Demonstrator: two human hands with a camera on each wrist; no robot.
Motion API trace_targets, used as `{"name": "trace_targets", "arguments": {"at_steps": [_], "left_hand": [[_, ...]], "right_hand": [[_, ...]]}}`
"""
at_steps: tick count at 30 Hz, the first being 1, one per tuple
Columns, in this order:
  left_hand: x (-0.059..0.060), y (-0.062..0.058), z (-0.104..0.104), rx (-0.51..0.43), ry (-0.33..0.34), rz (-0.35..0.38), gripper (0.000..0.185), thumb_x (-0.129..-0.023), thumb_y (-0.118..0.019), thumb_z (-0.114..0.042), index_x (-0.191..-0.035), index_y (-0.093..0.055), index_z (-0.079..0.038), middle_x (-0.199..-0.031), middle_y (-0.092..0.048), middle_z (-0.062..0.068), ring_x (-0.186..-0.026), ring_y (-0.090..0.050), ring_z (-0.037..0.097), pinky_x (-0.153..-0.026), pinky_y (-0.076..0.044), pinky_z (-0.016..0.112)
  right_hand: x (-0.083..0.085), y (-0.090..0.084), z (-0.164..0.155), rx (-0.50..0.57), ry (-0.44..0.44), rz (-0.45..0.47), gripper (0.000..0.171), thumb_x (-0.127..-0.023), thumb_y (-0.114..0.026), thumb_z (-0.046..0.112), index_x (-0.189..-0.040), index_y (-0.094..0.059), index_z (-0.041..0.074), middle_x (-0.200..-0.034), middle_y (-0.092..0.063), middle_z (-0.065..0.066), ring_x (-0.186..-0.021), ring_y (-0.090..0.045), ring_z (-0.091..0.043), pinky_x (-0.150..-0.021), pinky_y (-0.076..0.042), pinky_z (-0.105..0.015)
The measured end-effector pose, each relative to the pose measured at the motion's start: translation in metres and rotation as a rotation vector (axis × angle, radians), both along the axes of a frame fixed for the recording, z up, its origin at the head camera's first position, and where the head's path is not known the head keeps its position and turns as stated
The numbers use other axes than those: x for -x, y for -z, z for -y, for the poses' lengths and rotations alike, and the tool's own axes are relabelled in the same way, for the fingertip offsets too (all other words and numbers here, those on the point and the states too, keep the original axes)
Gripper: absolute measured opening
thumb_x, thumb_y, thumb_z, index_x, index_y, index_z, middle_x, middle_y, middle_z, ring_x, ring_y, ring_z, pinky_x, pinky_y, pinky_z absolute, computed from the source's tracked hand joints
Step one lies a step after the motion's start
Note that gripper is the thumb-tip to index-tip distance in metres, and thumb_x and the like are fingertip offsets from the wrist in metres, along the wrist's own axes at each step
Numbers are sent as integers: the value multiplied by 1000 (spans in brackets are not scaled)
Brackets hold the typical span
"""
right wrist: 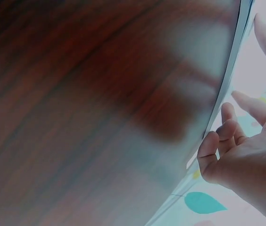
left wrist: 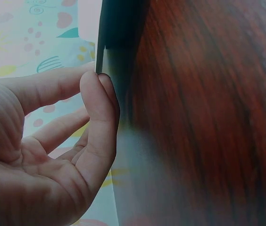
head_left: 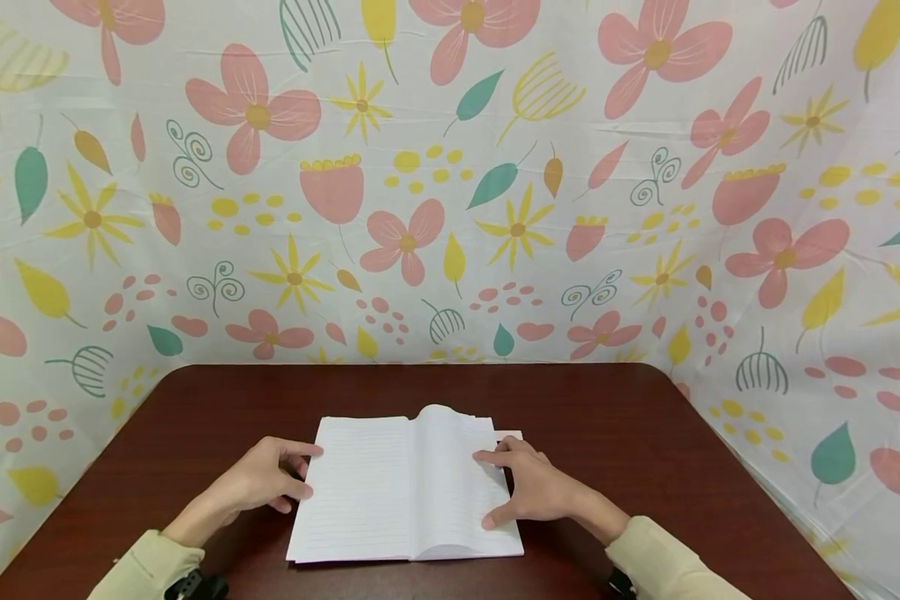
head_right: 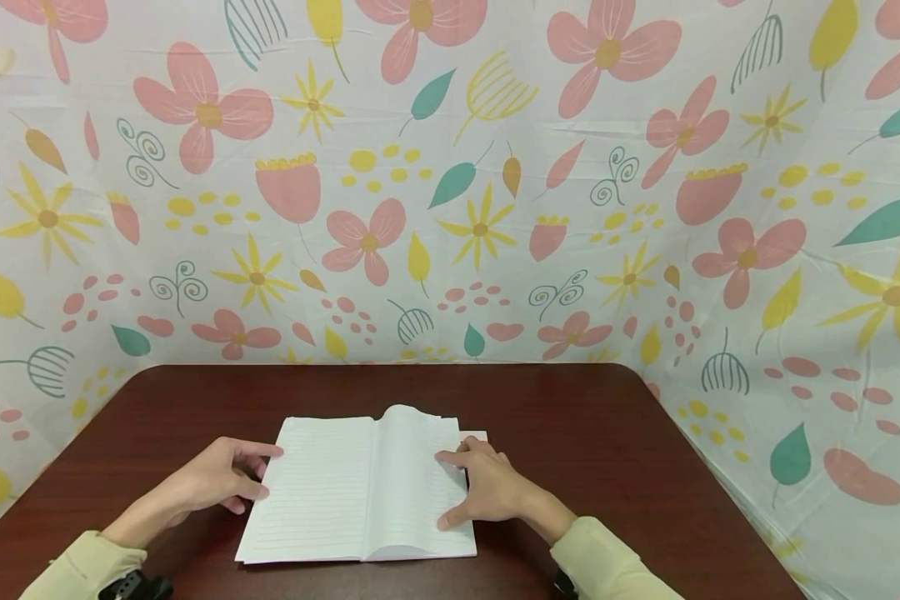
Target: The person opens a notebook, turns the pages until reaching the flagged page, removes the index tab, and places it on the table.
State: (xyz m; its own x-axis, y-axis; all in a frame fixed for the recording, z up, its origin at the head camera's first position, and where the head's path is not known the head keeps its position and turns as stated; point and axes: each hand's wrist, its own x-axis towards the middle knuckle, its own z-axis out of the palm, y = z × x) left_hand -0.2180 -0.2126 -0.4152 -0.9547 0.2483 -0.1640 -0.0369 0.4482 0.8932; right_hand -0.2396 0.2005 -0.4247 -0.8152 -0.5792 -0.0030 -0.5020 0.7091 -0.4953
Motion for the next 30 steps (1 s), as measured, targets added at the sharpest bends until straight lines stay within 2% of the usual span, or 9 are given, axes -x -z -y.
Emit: {"name": "trace_targets", "arguments": {"at_steps": [7, 30], "left_hand": [[1, 1, 0, 0, -5, 4, 56, -73, -79, -1, -125, -59, 1, -87, -53, 12, -61, -57, 21, -54, -54, 39], [-1, -2, -1, -4, 2, 6, 56, -74, -79, -2, -126, -58, 2, -87, -53, 13, -62, -57, 21, -55, -54, 39]], "right_hand": [[-1, 0, 8, 15, 5, -9, 86, -62, -84, 52, -135, -55, 17, -106, -46, 0, -93, -42, -20, -75, -34, -36], [3, -2, 33, 21, -47, -24, 87, -62, -84, 53, -136, -55, 17, -103, -46, 0, -96, -43, -18, -75, -31, -35]]}}
